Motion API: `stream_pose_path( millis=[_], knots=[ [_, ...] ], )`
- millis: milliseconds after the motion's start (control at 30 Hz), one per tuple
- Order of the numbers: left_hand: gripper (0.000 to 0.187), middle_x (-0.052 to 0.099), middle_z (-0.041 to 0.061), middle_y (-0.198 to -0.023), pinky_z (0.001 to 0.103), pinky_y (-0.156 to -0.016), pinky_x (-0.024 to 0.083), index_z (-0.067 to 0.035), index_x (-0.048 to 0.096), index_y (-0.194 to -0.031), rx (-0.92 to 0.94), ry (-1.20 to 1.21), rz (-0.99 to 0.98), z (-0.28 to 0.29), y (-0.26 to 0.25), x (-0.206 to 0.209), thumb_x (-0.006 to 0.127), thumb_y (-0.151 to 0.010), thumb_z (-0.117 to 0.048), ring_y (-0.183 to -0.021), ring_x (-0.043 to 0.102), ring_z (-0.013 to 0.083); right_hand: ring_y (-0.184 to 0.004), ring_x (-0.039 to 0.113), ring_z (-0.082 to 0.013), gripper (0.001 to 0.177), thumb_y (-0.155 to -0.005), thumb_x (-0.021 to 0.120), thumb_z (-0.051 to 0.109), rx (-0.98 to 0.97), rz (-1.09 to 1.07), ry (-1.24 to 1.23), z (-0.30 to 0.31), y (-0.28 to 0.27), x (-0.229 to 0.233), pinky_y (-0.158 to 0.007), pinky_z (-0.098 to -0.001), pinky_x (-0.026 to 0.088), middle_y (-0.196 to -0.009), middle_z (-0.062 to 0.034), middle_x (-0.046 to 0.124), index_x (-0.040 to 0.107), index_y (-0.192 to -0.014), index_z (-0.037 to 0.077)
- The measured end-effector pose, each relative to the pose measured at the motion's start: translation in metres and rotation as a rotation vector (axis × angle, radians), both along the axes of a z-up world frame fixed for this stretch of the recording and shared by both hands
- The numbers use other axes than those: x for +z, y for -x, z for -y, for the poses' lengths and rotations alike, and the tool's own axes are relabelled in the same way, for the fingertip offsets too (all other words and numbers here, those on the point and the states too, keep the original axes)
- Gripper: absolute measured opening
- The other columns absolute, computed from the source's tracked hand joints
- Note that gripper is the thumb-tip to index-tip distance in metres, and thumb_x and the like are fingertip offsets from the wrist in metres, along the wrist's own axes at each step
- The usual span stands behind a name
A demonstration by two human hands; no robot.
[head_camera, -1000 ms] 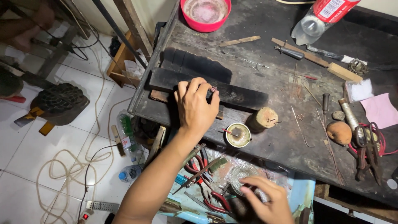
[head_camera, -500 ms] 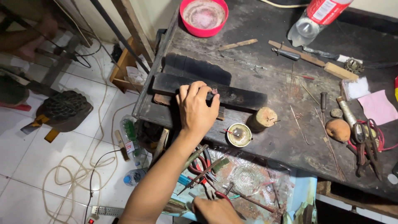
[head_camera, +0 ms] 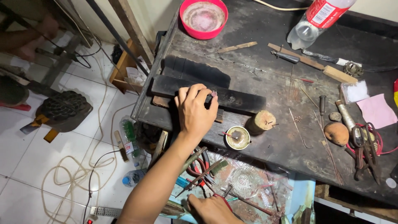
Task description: Assembling and soldering small jewelry components using a hand torch and pliers on a workshop bench.
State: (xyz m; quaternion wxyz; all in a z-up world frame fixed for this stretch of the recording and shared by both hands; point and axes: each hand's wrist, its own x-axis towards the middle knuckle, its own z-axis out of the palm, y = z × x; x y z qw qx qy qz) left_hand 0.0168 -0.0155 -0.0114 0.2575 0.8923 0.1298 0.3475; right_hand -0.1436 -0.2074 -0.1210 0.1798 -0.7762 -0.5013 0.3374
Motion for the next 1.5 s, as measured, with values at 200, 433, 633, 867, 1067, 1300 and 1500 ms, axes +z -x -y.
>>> stream_pose_path(
  millis=[200, 433, 633, 867, 1067, 1300, 1500],
  knots=[
    [0.011, 0.067, 0.001, -0.107, 0.042, -0.087, 0.040, -0.010, 0.075, -0.089, -0.020, 0.011, 0.006, -0.001, 0.000, 0.004, 0.076, -0.082, -0.019, -0.096, 0.052, 0.0263, -0.064, 0.067, -0.0416, 0.012, -0.102, 0.047, 0.022, -0.010, -0.090, -0.031, 0.001, -0.003, -0.002, -0.061, -0.0499, 0.048, -0.069, -0.0146, 0.068, 0.042, -0.111, 0.015],
    [0.012, 0.067, 0.002, -0.108, 0.042, -0.087, 0.040, -0.010, 0.075, -0.090, -0.038, 0.014, 0.004, -0.002, 0.001, 0.005, 0.077, -0.081, -0.018, -0.096, 0.052, 0.0265, -0.061, 0.065, -0.0381, 0.008, -0.102, 0.048, 0.023, 0.002, -0.150, -0.084, 0.001, -0.008, 0.007, -0.060, -0.0459, 0.048, -0.069, -0.0103, 0.068, 0.046, -0.109, 0.018],
    [0.023, 0.065, 0.010, -0.109, 0.039, -0.091, 0.046, -0.002, 0.072, -0.101, -0.133, 0.100, 0.139, -0.013, 0.019, 0.032, 0.078, -0.079, -0.008, -0.099, 0.054, 0.0290, -0.062, 0.067, -0.0313, 0.007, -0.098, 0.051, 0.021, -0.043, -0.082, -0.162, -0.004, -0.026, 0.034, -0.061, -0.0405, 0.049, -0.075, -0.0048, 0.071, 0.049, -0.103, 0.017],
    [0.019, 0.065, 0.011, -0.086, 0.030, -0.058, 0.043, 0.006, 0.066, -0.113, 0.039, -0.015, 0.340, -0.113, 0.075, 0.056, 0.065, -0.095, 0.014, -0.070, 0.054, 0.0185, -0.055, 0.064, -0.0276, 0.036, -0.071, 0.082, 0.015, -0.192, -0.038, -0.309, -0.005, -0.078, 0.073, -0.056, -0.0359, 0.051, -0.070, -0.0007, 0.069, 0.054, -0.095, 0.017],
    [0.020, 0.060, 0.005, -0.113, 0.026, -0.075, 0.045, -0.012, 0.053, -0.122, 0.106, 0.868, 0.506, -0.275, 0.022, -0.063, 0.050, -0.104, -0.003, -0.087, 0.054, 0.0110, -0.048, 0.059, -0.0200, 0.037, -0.073, 0.090, 0.027, -0.428, 0.125, -0.420, -0.003, -0.090, 0.063, -0.052, -0.0313, 0.047, -0.056, 0.0028, 0.059, 0.055, -0.080, 0.017],
    [0.055, 0.055, 0.007, -0.130, 0.036, -0.105, 0.041, -0.010, 0.050, -0.137, -0.535, 1.199, -0.121, -0.345, -0.086, -0.266, 0.066, -0.087, -0.025, -0.120, 0.052, 0.0196, -0.048, 0.055, -0.0196, 0.041, -0.070, 0.094, 0.028, -0.500, 0.065, -0.490, -0.003, -0.089, 0.060, -0.052, -0.0300, 0.046, -0.057, 0.0029, 0.060, 0.055, -0.075, 0.015],
    [0.027, 0.069, -0.009, -0.111, 0.022, -0.071, 0.049, -0.018, 0.052, -0.085, 0.030, 0.850, 0.210, -0.328, 0.011, -0.175, 0.039, -0.085, 0.006, -0.070, 0.052, 0.0070, -0.042, 0.051, -0.0123, 0.036, -0.073, 0.094, 0.029, -0.538, 0.021, -0.620, -0.002, -0.093, 0.078, -0.047, -0.0253, 0.042, -0.050, 0.0068, 0.053, 0.061, -0.072, 0.013]
  ],
)
